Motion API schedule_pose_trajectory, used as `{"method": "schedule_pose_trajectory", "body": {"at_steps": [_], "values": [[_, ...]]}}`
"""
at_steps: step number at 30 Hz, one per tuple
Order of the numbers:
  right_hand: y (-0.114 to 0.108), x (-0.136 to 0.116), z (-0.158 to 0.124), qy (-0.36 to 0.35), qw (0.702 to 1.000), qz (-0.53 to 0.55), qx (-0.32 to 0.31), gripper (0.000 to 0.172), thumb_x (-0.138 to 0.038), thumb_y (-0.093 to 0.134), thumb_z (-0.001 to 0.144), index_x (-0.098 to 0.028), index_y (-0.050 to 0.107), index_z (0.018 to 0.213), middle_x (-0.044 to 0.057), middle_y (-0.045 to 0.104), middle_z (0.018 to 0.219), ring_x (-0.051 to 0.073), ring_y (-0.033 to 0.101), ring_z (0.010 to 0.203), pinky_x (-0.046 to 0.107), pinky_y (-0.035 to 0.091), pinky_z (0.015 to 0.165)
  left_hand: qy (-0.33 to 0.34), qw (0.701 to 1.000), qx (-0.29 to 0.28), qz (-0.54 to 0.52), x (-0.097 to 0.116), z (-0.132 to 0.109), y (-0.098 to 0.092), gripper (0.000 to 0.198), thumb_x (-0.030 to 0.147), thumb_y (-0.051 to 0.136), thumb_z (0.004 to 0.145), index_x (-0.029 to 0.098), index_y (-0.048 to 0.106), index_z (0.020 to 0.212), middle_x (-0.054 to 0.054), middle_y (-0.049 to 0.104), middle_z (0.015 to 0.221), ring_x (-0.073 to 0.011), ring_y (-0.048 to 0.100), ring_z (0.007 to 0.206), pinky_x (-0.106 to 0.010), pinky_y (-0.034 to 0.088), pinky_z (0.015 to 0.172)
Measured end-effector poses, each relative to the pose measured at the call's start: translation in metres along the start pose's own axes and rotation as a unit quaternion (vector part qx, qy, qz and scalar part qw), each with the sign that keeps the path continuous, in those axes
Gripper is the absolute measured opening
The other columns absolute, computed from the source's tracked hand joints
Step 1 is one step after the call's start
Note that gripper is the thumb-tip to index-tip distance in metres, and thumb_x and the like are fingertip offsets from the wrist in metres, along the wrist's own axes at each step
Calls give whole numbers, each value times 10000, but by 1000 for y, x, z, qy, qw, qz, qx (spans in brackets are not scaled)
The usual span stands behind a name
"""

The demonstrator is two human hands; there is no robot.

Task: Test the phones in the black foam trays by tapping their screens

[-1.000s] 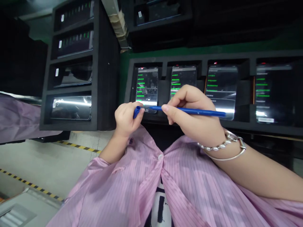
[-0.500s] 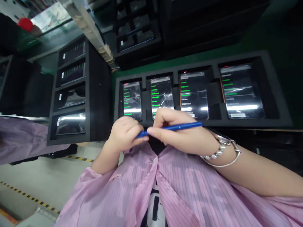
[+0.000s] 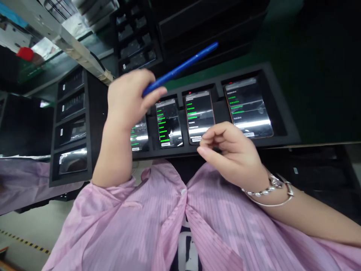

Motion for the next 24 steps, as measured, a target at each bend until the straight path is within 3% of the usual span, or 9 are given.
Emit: {"method": "schedule_pose_trajectory", "body": {"at_steps": [2,4,7,11,13,16,19,24], "values": [[-11,8,-3,-40,992,-113,25,177,-262,746,879,-268,644,1023,-4,707,871,171,693,750,334,592,690,-66,997,24,-35,-28,18,7,629,760,743,812,259,669,1187,-114,657,1060,-342,650,1051,-445,501,958],[-19,16,-7,-94,975,-199,17,207,-268,743,872,-274,665,1064,27,727,978,220,717,889,414,607,808,-97,990,65,-80,-37,16,13,751,734,822,750,266,630,1305,-134,656,1180,-369,632,1163,-468,480,1044],[-24,27,-11,-164,948,-274,-7,222,-275,733,874,-275,669,1086,59,740,1074,284,709,1051,520,587,944,-98,988,81,-92,-18,-23,13,659,676,711,898,269,576,1398,-140,636,1342,-349,589,1317,-475,427,1150],[-28,33,-12,-181,930,-321,-11,223,-281,722,885,-286,671,1102,75,738,1148,329,692,1138,613,528,1075,-108,990,84,-29,20,-105,-6,458,516,580,1030,247,565,1400,-133,608,1435,-298,539,1403,-473,406,1207],[-28,34,-10,-174,925,-338,-19,228,-286,709,890,-287,669,1115,91,737,1172,364,675,1194,668,461,1150,-149,984,94,-4,24,-142,-11,433,482,607,1020,229,577,1371,-148,594,1443,-293,531,1405,-484,420,1204],[-24,38,-6,-177,914,-365,-24,237,-325,698,893,-259,667,1119,121,742,1182,401,665,1226,696,429,1179,-222,970,94,9,15,-182,-4,461,491,643,997,200,575,1348,-185,561,1473,-311,502,1436,-514,405,1216],[-18,43,-6,-189,888,-417,-31,283,-389,680,912,-228,671,1144,142,738,1215,427,662,1236,692,449,1170,-273,958,87,-16,5,-203,12,522,558,626,994,185,554,1353,-211,551,1496,-319,524,1434,-510,434,1190],[-10,44,-10,-154,873,-458,-57,382,-406,657,932,-246,664,1279,162,693,1326,485,579,1349,717,397,1207,-297,952,67,-3,6,-206,22,508,583,617,988,202,602,1325,-183,559,1512,-311,551,1423,-467,477,1155]]}}
Point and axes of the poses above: each hand's wrist, its own z-axis towards the middle knuckle, its own y-axis out of the palm, x = y × z, the point moved 1 cm from there along z, towards the middle knuckle
